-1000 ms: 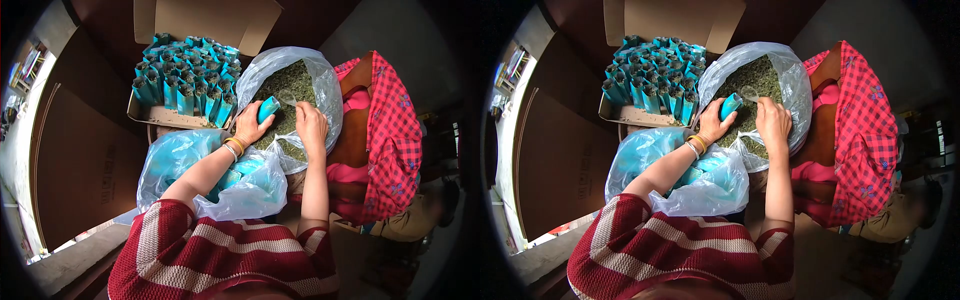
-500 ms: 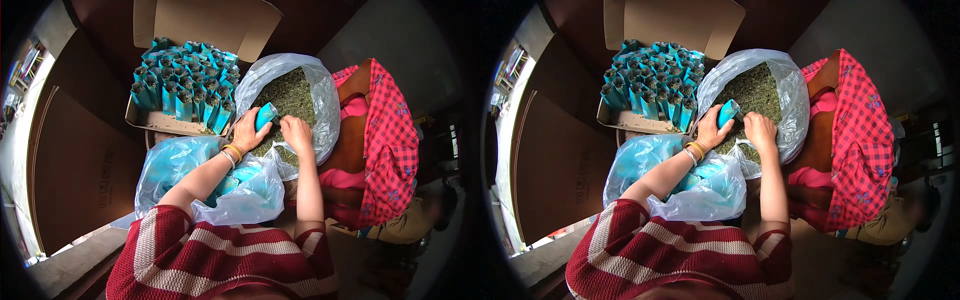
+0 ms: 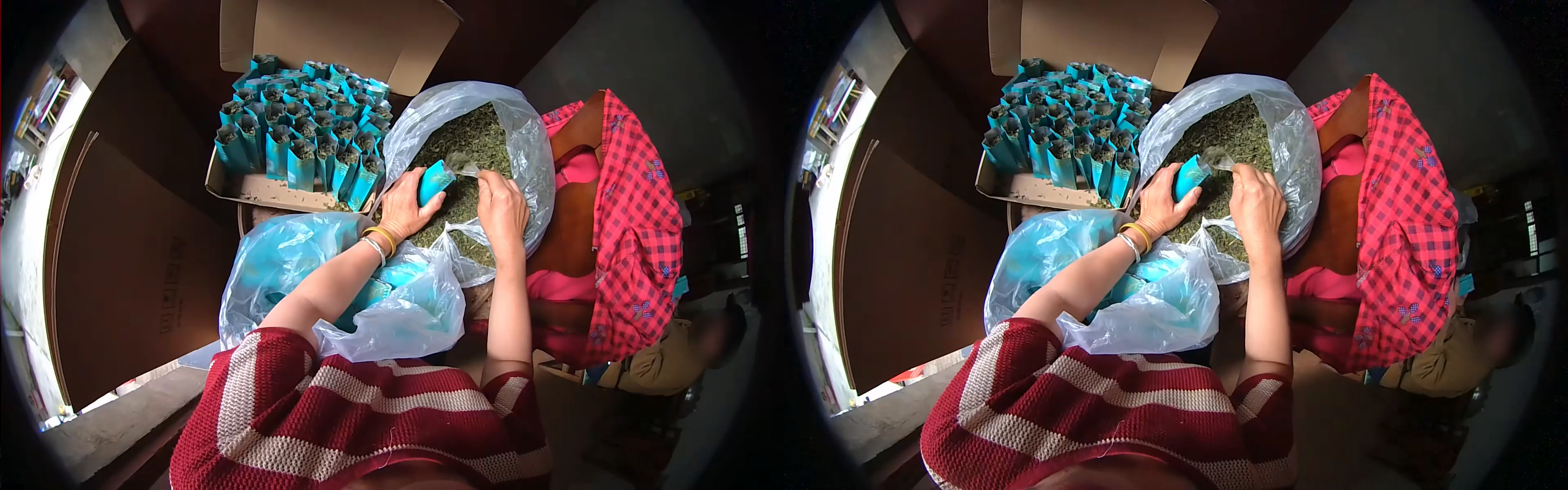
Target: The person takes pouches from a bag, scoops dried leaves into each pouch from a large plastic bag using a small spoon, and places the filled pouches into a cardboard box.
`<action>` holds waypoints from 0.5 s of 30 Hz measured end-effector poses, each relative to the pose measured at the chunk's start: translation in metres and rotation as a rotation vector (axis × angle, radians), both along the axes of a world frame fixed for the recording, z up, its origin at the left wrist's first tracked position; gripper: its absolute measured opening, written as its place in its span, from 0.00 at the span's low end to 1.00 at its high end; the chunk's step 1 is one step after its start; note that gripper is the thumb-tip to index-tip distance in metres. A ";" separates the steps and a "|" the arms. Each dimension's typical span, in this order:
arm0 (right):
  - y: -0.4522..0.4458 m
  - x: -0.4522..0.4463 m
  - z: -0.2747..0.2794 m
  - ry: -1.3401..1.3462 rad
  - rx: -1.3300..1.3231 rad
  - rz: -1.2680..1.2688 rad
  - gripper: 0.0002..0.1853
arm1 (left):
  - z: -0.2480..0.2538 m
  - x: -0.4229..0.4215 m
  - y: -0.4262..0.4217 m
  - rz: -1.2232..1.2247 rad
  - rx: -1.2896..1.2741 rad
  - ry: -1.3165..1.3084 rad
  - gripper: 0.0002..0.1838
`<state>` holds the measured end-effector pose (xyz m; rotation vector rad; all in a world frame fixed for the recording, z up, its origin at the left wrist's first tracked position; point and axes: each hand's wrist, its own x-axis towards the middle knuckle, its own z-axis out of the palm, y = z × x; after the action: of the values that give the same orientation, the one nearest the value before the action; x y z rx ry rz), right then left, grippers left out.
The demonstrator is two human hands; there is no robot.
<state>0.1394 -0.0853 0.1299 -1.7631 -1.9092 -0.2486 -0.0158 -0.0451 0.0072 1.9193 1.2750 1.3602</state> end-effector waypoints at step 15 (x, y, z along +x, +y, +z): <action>0.049 -0.003 -0.051 0.027 -0.416 -0.127 0.10 | -0.001 -0.002 0.002 -0.021 0.021 -0.034 0.31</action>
<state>0.1360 -0.0359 0.0792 -2.1447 -1.9326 0.1400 -0.0180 -0.0434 0.0058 1.9106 1.2258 1.3948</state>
